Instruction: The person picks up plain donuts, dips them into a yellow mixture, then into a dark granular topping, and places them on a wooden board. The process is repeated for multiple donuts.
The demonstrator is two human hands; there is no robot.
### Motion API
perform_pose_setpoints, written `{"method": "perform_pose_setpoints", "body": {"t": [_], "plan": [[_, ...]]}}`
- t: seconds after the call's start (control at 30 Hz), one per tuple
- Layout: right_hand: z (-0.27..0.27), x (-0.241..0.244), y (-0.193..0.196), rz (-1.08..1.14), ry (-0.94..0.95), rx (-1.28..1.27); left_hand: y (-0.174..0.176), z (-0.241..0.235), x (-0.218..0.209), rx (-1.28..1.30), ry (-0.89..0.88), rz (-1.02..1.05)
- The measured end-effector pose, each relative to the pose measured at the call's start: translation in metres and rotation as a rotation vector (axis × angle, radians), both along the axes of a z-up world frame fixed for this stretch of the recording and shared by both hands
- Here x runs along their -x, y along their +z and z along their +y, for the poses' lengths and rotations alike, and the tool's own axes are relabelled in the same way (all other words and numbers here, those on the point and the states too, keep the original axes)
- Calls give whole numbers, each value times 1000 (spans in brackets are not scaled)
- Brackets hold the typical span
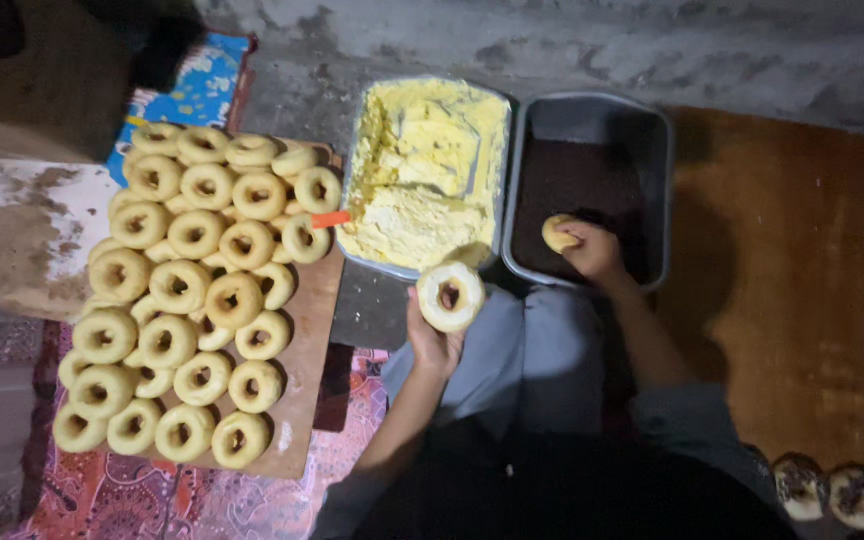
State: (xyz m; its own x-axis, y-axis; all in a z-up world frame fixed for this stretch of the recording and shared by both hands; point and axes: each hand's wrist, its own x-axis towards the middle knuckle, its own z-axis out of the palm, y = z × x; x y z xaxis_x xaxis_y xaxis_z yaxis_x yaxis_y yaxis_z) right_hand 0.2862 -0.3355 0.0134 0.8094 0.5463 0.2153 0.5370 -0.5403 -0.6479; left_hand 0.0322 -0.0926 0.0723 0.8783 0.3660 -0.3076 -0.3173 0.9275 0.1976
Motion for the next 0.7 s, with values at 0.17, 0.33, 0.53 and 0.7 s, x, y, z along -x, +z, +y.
{"method": "perform_pose_setpoints", "body": {"t": [0.17, 0.33, 0.53, 0.7], "plan": [[-29, 20, 20, 21, -212, -238, 8, 7, 2, -56, -2, 15], [-114, 59, 26, 1111, -187, -1266, 31, 11, 10, -49, -32, 23], [-232, 147, 24, 998, -441, -1319, 48, 1, -4, 54, -151, -286], [-277, 178, 16, 814, -908, -941, 50, -20, -28, -20, -312, -168]]}}
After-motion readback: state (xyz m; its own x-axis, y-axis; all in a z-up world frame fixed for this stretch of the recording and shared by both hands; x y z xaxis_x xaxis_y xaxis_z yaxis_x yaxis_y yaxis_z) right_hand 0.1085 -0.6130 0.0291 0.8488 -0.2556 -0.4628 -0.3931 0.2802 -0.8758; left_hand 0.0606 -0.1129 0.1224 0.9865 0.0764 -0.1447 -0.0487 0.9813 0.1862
